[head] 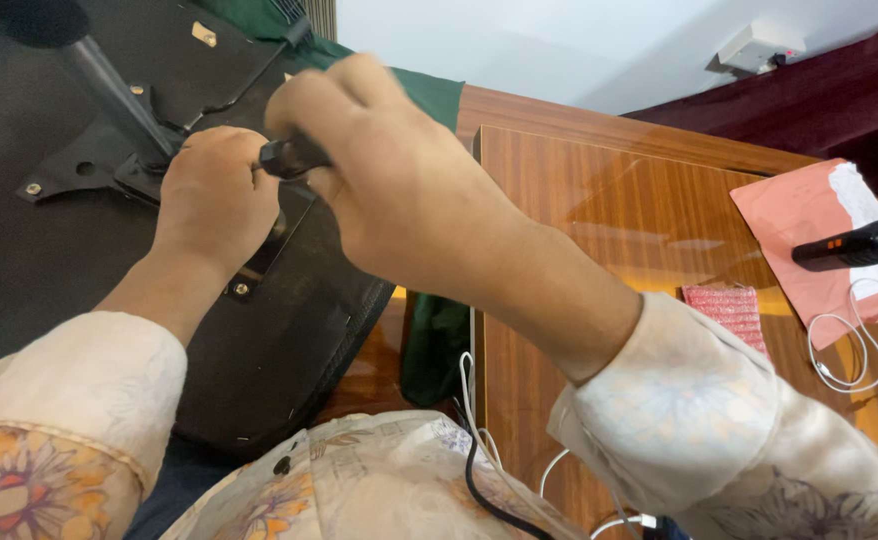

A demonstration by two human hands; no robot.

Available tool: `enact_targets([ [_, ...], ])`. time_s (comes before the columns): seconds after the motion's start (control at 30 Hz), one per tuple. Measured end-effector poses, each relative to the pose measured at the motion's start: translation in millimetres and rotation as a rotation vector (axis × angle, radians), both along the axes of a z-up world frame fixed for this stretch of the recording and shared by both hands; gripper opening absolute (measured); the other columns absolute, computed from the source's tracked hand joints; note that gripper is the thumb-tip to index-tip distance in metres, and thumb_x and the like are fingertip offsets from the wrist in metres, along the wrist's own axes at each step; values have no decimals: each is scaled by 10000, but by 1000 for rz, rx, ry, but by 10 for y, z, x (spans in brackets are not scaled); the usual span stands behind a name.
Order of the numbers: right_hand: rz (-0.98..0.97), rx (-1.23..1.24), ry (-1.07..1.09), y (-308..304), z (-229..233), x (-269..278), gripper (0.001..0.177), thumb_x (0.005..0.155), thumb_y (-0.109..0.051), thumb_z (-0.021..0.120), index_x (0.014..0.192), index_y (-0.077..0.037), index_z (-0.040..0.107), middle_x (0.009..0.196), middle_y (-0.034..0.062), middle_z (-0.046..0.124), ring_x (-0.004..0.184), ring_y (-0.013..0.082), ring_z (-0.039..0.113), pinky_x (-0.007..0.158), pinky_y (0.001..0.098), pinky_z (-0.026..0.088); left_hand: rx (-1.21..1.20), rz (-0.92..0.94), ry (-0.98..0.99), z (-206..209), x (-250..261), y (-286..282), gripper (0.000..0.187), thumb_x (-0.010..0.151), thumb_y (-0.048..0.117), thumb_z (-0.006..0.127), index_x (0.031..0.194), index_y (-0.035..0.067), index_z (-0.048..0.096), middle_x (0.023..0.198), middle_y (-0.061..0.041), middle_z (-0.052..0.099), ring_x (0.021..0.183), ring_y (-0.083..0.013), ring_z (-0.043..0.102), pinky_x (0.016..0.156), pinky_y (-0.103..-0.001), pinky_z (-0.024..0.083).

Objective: The person uses a screwdriver to loosen and remove screws from the underside of an office chair seat. They work on multiple fasteners around the central mounting plate, then lift the seat to reposition it and continue unscrewing.

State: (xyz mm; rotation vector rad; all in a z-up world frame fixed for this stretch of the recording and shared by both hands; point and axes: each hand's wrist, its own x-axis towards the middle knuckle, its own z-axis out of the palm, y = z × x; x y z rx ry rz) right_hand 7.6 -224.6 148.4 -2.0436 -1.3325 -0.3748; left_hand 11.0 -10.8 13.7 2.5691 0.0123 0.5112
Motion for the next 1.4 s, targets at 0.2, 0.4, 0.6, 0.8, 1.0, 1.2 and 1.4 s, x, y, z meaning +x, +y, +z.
enact_targets([
  [0.2, -265, -137, 136, 175, -44, -170, 223, 991, -157, 692, 1188, -188, 594, 1114, 114, 597, 907, 386, 691, 747, 489, 554, -55, -39, -56, -1, -62, 13, 142, 998, 108, 595, 937, -5, 657, 1074, -189, 689, 1117, -402, 604, 994, -504, 465],
  [0.4, -308, 69, -7, 107, -216, -1, 196, 1018, -187, 716, 1167, -117, 609, 1027, 133, 686, 943, 375, 707, 833, 466, 570, 91, -17, 123, 47, -198, -20, 419, 902, 117, 674, 1299, 40, 564, 1467, -124, 526, 1465, -358, 376, 1188, -466, 325],
  [0.6, -488, 339, 884, -182, -373, 0, 167, 961, -228, 673, 1041, -82, 661, 820, 14, 662, 623, 182, 580, 574, 416, 504, 25, 24, 198, 125, -557, 17, 662, 901, 104, 681, 1503, 89, 405, 1669, -94, 276, 1493, -354, 310, 1182, -470, 299],
  [0.8, -435, 659, 1711, -271, -717, -401, 152, 958, -250, 612, 1067, -148, 582, 826, -36, 615, 606, 105, 568, 608, 333, 499, -89, 153, 333, 22, -926, 46, 766, 907, 123, 664, 1599, 178, 340, 1523, -192, 467, 1406, -382, 432, 1138, -482, 358],
  [1.0, -331, 503, 1880, -139, -927, -693, 184, 959, -243, 630, 1108, -142, 593, 900, -20, 611, 665, 119, 594, 658, 355, 520, -112, 290, 432, -220, -1266, 266, 658, 915, 217, 706, 1516, 109, 461, 1337, -257, 610, 1270, -442, 556, 1057, -529, 434],
  [1.2, -280, 497, 1997, -24, -1008, -701, 204, 930, -178, 647, 1117, -136, 581, 914, 17, 620, 719, 152, 610, 689, 368, 536, -806, 680, 360, -443, -1372, 859, 484, 962, 328, 622, 1387, 110, 541, 1335, -97, 638, 1159, -310, 668, 972, -518, 553],
  [1.4, -363, 516, 2072, -58, -1086, -700, 230, 902, -124, 654, 1123, -142, 593, 917, 41, 623, 704, 168, 623, 673, 376, 546, -1399, -117, -56, -302, -1467, 1838, 401, 1160, 455, 408, 1448, 194, 506, 1489, -7, 531, 1459, -219, 557, 1209, -537, 452],
])
